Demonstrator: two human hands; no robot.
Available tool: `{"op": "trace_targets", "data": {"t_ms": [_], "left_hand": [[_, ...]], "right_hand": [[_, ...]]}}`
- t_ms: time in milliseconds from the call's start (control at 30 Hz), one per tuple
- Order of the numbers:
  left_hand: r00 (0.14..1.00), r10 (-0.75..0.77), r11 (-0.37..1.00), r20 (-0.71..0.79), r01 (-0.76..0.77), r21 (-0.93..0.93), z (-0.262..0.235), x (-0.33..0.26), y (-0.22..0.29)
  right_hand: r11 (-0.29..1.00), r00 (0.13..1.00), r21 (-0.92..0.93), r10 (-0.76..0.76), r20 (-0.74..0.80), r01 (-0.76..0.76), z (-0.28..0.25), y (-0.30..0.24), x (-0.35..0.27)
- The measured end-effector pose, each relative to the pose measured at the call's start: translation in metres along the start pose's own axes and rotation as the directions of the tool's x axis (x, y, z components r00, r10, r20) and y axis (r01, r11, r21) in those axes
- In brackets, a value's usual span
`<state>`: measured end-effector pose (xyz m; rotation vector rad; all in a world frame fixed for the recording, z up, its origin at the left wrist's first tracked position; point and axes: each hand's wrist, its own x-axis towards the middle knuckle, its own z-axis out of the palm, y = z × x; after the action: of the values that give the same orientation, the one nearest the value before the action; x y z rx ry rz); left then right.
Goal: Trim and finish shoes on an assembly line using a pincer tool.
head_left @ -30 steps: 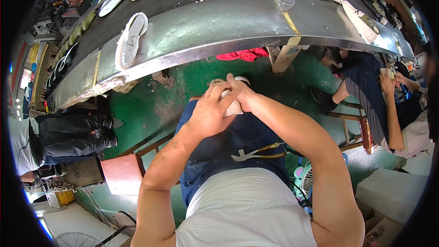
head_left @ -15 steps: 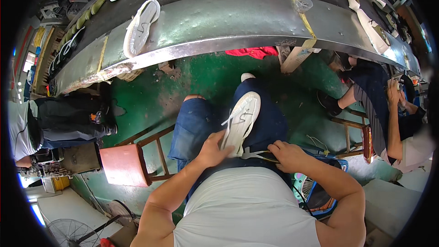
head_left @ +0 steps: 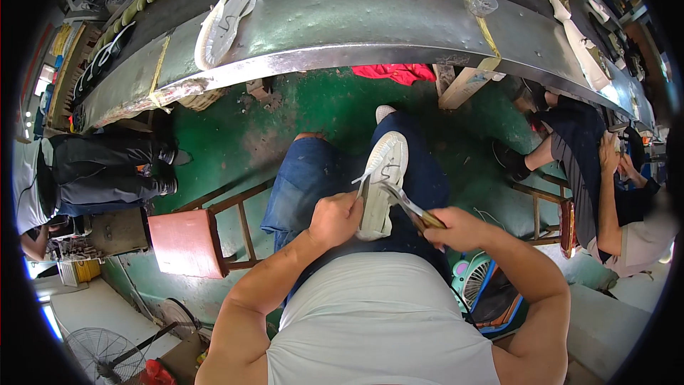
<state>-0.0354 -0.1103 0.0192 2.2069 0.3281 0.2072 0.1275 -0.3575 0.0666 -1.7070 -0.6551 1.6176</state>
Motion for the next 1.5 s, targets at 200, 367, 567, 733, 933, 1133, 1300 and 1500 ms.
{"op": "trace_targets", "data": {"t_ms": [200,367,567,733,933,1133,1300,1500], "left_hand": [[0.985,0.164,0.974,0.045,-0.169,0.149,0.002,0.004,0.016],[0.979,-0.202,0.917,0.013,0.194,-0.347,0.033,0.005,-0.034],[0.897,-0.183,0.211,0.402,0.435,-0.875,0.047,0.008,-0.058],[0.905,-0.296,0.426,0.304,0.41,-0.806,0.047,0.023,-0.057],[0.921,-0.343,0.497,0.183,0.343,-0.797,0.065,0.021,-0.06],[0.953,-0.3,0.784,0.054,0.278,-0.555,0.059,0.022,-0.048],[0.991,-0.104,0.952,0.08,0.122,-0.281,0.035,0.026,-0.033],[0.973,-0.151,0.976,0.176,0.175,-0.131,0.027,0.037,-0.024]], "right_hand": [[0.968,0.959,-0.109,0.242,0.148,-0.227,-0.042,-0.056,0.023],[0.664,0.932,-0.721,0.356,0.075,-0.196,-0.035,-0.125,0.034],[0.824,0.985,-0.566,-0.106,-0.137,0.01,0.009,-0.033,0.066],[0.949,0.945,-0.31,-0.148,-0.292,0.053,0.035,-0.006,0.076],[0.545,0.838,-0.835,-0.488,-0.244,0.074,0.005,-0.032,0.076],[0.986,0.946,-0.166,-0.068,-0.318,0.015,0.019,-0.007,0.085],[0.966,0.906,-0.256,-0.132,-0.401,0.028,0.03,0.003,0.078],[0.949,0.983,0.266,0.181,-0.027,-0.167,-0.02,-0.019,0.049]]}}
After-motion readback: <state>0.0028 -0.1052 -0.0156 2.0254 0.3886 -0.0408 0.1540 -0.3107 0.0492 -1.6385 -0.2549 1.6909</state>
